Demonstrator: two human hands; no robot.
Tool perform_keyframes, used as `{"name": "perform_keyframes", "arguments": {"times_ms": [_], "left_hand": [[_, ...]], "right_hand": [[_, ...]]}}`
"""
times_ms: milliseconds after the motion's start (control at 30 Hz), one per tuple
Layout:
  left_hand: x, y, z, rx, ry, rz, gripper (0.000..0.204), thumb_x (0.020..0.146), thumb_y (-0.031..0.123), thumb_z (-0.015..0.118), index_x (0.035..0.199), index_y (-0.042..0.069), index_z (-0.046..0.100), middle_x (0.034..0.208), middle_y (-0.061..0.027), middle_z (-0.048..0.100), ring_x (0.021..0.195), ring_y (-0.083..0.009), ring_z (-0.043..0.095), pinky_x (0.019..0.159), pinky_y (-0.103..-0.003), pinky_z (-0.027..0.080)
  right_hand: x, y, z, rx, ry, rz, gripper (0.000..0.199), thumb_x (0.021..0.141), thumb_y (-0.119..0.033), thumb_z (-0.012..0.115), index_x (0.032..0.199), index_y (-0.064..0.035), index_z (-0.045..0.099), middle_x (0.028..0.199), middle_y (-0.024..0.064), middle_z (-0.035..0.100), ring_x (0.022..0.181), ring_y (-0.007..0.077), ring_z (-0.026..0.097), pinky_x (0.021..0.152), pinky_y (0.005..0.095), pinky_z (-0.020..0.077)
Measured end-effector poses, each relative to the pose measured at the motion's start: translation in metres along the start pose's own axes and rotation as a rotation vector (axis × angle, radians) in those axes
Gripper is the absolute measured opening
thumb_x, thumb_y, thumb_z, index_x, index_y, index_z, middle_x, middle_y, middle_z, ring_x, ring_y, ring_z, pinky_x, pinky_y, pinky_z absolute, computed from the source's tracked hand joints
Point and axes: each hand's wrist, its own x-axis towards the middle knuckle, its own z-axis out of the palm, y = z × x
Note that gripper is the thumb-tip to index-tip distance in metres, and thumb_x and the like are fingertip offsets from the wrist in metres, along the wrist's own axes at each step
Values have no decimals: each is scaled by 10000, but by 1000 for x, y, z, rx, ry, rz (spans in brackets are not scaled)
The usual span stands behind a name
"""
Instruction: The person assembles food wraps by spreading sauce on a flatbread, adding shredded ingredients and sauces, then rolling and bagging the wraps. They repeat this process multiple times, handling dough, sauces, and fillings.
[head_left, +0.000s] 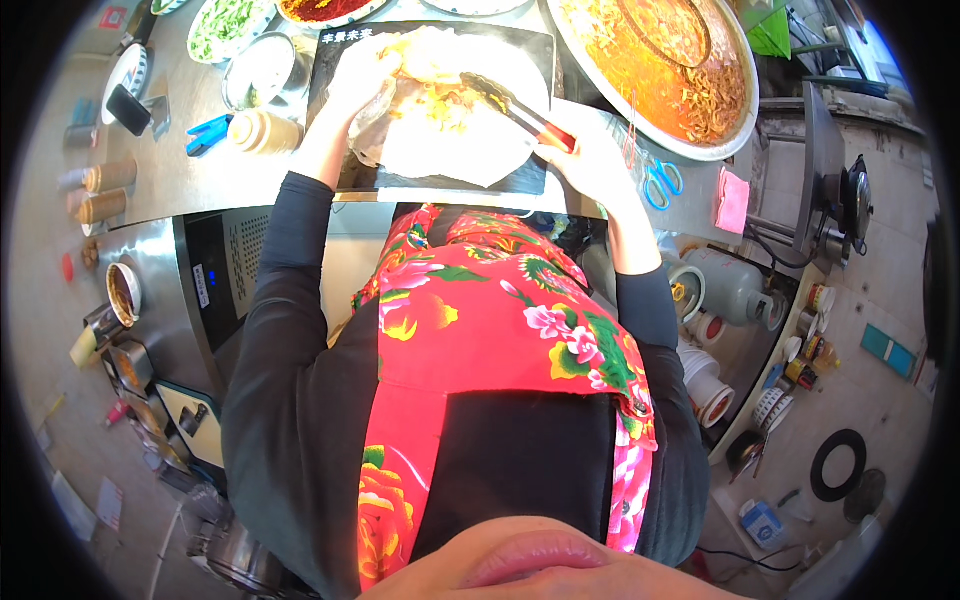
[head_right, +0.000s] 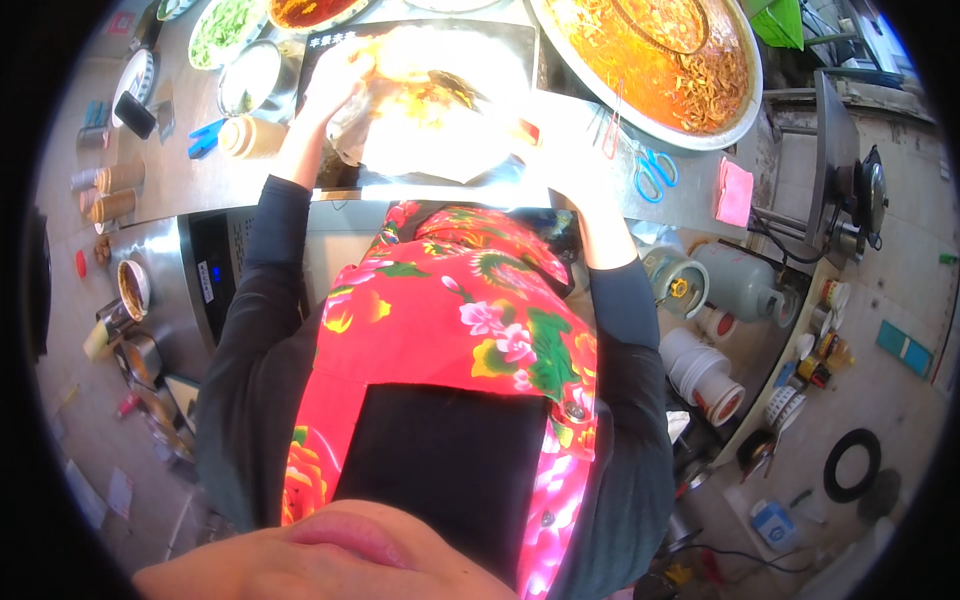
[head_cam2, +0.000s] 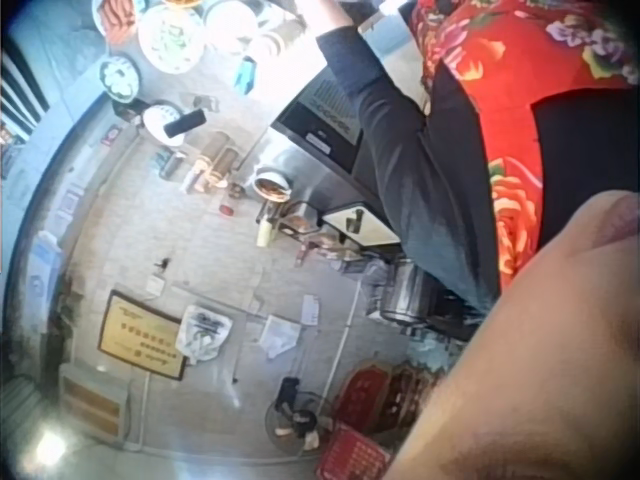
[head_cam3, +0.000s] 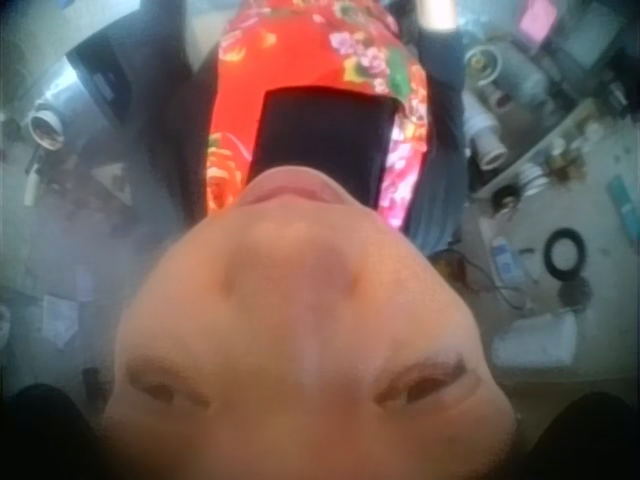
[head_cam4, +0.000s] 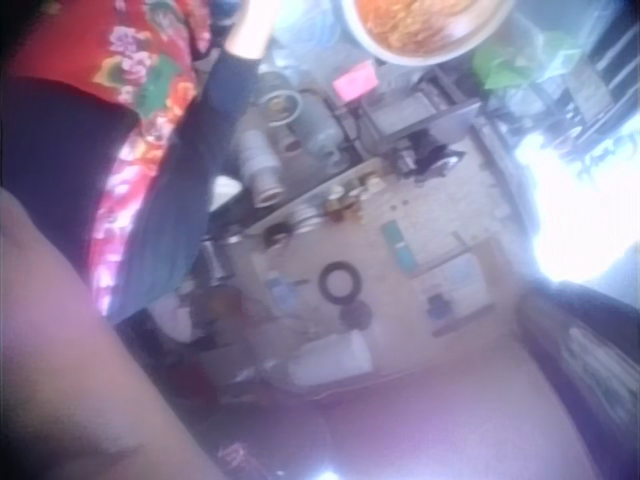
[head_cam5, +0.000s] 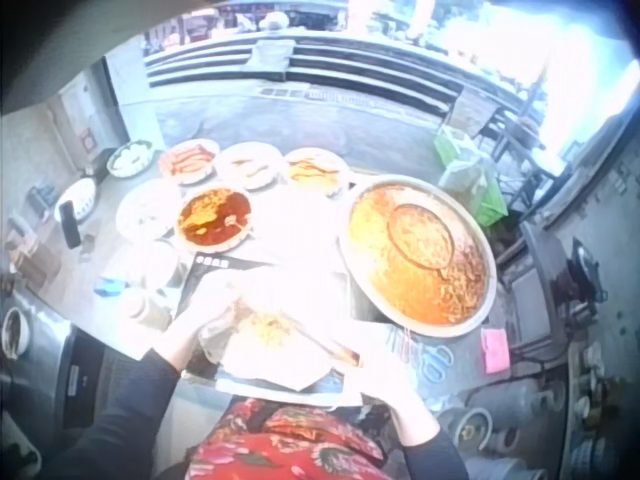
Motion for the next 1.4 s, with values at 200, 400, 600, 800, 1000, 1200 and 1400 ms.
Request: {"name": "perform_keyframes", "arguments": {"times_ms": [200,400,600,800,1000,1200,1400], "left_hand": [[-10,3,-3,-24,-142,-16,328,924,240,632,1162,15,648,1064,-125,674,974,-237,637,865,-355,511],[-11,7,0,-73,-96,-40,331,923,255,628,1142,8,646,1064,-123,674,975,-236,636,881,-355,506],[-19,-3,0,13,7,-156,337,908,246,627,1141,2,641,1095,-129,678,990,-231,636,893,-356,501],[-17,-4,10,13,-47,-111,329,900,217,629,1147,0,637,1070,-126,685,991,-237,637,910,-351,498],[-17,3,9,-7,-8,-186,348,896,216,652,1174,9,623,1102,-140,671,998,-246,634,920,-353,497],[-16,5,22,116,-2,-128,372,909,232,646,1207,12,614,1137,-142,665,1023,-242,636,922,-351,500],[-15,10,13,41,-69,-166,323,923,257,618,1149,28,646,1049,-121,687,983,-222,646,899,-333,508]], "right_hand": [[4,8,18,595,-117,64,413,807,-275,752,1138,-45,664,1025,146,686,962,282,654,858,357,505],[16,6,22,152,-104,47,400,807,-255,752,1135,-42,666,985,135,696,911,280,659,851,348,508],[5,1,-2,16,-121,58,390,797,-244,754,1125,-52,670,932,137,681,884,273,657,809,355,507],[20,23,22,-100,-194,25,376,811,-271,736,1104,-47,665,905,144,663,863,284,648,782,373,501],[12,18,20,-59,-62,-74,376,820,-300,725,1093,-48,663,902,147,654,851,284,640,772,378,497],[11,11,16,-20,-165,87,391,828,-302,726,1127,-58,660,932,141,663,870,285,639,790,373,499],[12,14,17,22,-153,37,421,854,-339,708,1169,-65,652,977,154,675,890,286,643,810,374,502]]}}
